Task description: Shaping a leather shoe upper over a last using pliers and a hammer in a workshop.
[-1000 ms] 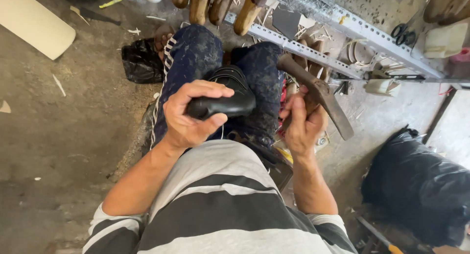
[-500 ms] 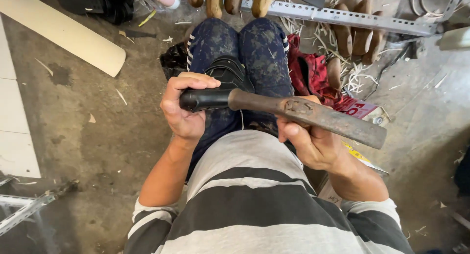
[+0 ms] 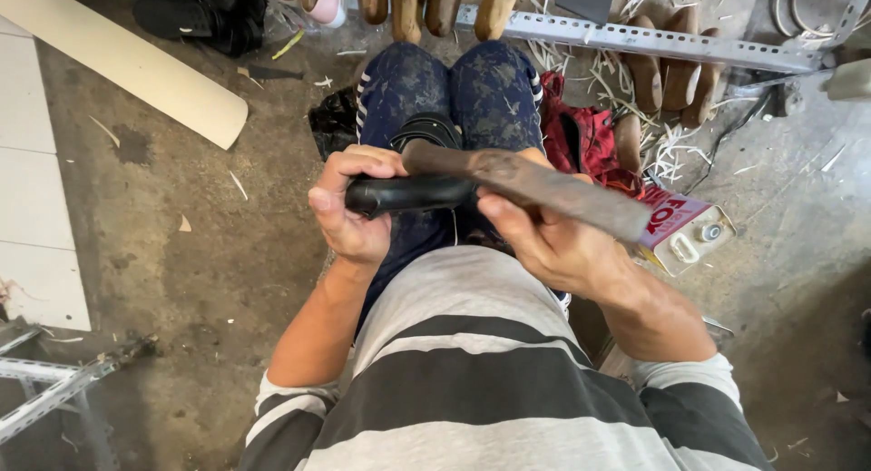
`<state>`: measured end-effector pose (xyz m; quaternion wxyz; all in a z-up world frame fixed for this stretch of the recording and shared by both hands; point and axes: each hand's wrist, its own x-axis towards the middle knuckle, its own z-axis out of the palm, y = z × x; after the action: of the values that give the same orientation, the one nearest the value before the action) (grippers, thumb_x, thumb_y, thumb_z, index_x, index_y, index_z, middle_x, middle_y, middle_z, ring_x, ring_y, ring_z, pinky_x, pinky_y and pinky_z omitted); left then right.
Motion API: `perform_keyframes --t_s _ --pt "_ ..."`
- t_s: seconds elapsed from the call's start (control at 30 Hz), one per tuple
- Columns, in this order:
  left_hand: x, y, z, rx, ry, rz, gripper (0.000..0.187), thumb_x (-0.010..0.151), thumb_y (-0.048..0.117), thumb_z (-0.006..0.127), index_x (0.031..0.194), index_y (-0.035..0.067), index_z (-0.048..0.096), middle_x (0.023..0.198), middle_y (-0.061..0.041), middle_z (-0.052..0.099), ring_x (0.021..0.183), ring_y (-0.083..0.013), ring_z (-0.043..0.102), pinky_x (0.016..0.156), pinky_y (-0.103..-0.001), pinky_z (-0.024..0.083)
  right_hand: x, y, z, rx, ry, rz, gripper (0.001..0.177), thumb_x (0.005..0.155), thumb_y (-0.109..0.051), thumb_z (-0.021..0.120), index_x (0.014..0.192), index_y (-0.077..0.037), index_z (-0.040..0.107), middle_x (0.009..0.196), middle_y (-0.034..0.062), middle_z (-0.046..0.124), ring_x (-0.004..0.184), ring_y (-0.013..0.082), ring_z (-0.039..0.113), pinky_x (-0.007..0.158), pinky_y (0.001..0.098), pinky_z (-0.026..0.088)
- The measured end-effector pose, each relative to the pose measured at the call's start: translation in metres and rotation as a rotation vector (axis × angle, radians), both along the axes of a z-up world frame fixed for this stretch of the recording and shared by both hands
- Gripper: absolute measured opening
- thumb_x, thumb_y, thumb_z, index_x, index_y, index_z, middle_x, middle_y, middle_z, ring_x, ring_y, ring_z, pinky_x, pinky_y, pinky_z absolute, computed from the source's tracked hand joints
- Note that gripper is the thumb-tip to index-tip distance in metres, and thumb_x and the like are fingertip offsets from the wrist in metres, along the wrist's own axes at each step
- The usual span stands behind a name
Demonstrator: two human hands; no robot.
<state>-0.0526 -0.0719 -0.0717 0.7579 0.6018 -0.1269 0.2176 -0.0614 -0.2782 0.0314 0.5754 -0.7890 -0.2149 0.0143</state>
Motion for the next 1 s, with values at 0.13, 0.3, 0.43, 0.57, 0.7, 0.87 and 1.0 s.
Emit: perform_keyframes --t_s 0.13,0.3,0.43,0.57,0.7,0.87,1.0 --pt "0.003 -0.004 0.014 -0.001 0.011 0.009 0.073 0.11 0.047 0.011 0.08 -0.001 0.056 0.07 -0.02 0.065 0.069 -0.0335 0.069 0.076 -0.038 0.059 -0.012 -0.005 -0.021 -0.01 0.074 -0.07 0.04 0.101 -0.019 0.065 0.065 -0.006 0.054 0.056 0.0107 0.053 0.049 0.0284 0.057 0.05 0.0302 0.045" --pt "-0.002 0.003 0.004 0.141 -0.077 -0.201 0.062 0.091 0.049 0.078 0.115 -0.004 0.056 0.115 -0.025 0.068 0.126 -0.0469 0.059 0.117 -0.058 0.032 -0.025 -0.035 -0.085 0.258 0.425 -0.365 0.024 0.11 -0.011 0.049 0.094 0.0 0.062 0.055 0.0045 0.051 0.039 0.0156 0.054 0.044 0.0269 0.048" --pt "-0.006 0.011 0.031 0.149 -0.025 -0.177 0.043 0.087 0.02 0.084 0.107 -0.012 0.064 0.105 -0.028 0.075 0.112 -0.0466 0.07 0.111 -0.057 0.043 -0.036 -0.065 -0.117 0.227 0.426 -0.448 0.024 0.112 -0.013 0.049 0.098 0.002 0.06 0.058 0.0065 0.052 0.04 0.0162 0.055 0.043 0.0274 0.047" --pt "-0.012 0.002 0.077 0.621 -0.211 -0.007 0.054 0.093 0.028 0.084 0.124 -0.001 0.051 0.116 -0.021 0.07 0.109 -0.0419 0.069 0.097 -0.053 0.053 -0.039 -0.075 -0.119 0.014 0.523 -0.573 0.028 0.111 -0.025 0.051 0.09 -0.007 0.054 0.058 0.0018 0.051 0.044 0.012 0.052 0.047 0.0251 0.044" --pt "-0.018 -0.042 0.038 0.962 -0.046 -0.154 0.086 0.106 0.062 0.065 0.161 0.011 0.023 0.168 -0.025 0.03 0.161 -0.0512 0.021 0.137 -0.069 0.018 -0.035 -0.078 -0.124 -0.066 0.602 -0.642 0.027 0.11 -0.029 0.051 0.087 -0.013 0.05 0.054 -0.0009 0.049 0.046 0.0096 0.047 0.048 0.0233 0.041" --pt "0.007 -0.035 0.018 0.611 -0.072 -0.202 0.053 0.101 0.013 0.07 0.143 -0.011 0.048 0.145 -0.029 0.051 0.129 -0.0474 0.058 0.108 -0.053 0.05 -0.033 -0.088 -0.119 -0.156 0.536 -0.643 0.025 0.11 -0.03 0.054 0.095 -0.011 0.056 0.054 0.0031 0.058 0.048 0.0177 0.06 0.057 0.0314 0.049" --pt "0.008 -0.014 0.023 1.093 -0.169 0.114 0.053 0.106 0.037 0.061 0.136 -0.007 0.062 0.137 -0.023 0.064 0.128 -0.0449 0.06 0.105 -0.05 0.047 -0.049 -0.097 -0.137 -0.279 0.543 -0.665 0.024 0.109 -0.029 0.059 0.099 -0.007 0.06 0.063 0.007 0.065 0.056 0.0222 0.066 0.063 0.0372 0.051"
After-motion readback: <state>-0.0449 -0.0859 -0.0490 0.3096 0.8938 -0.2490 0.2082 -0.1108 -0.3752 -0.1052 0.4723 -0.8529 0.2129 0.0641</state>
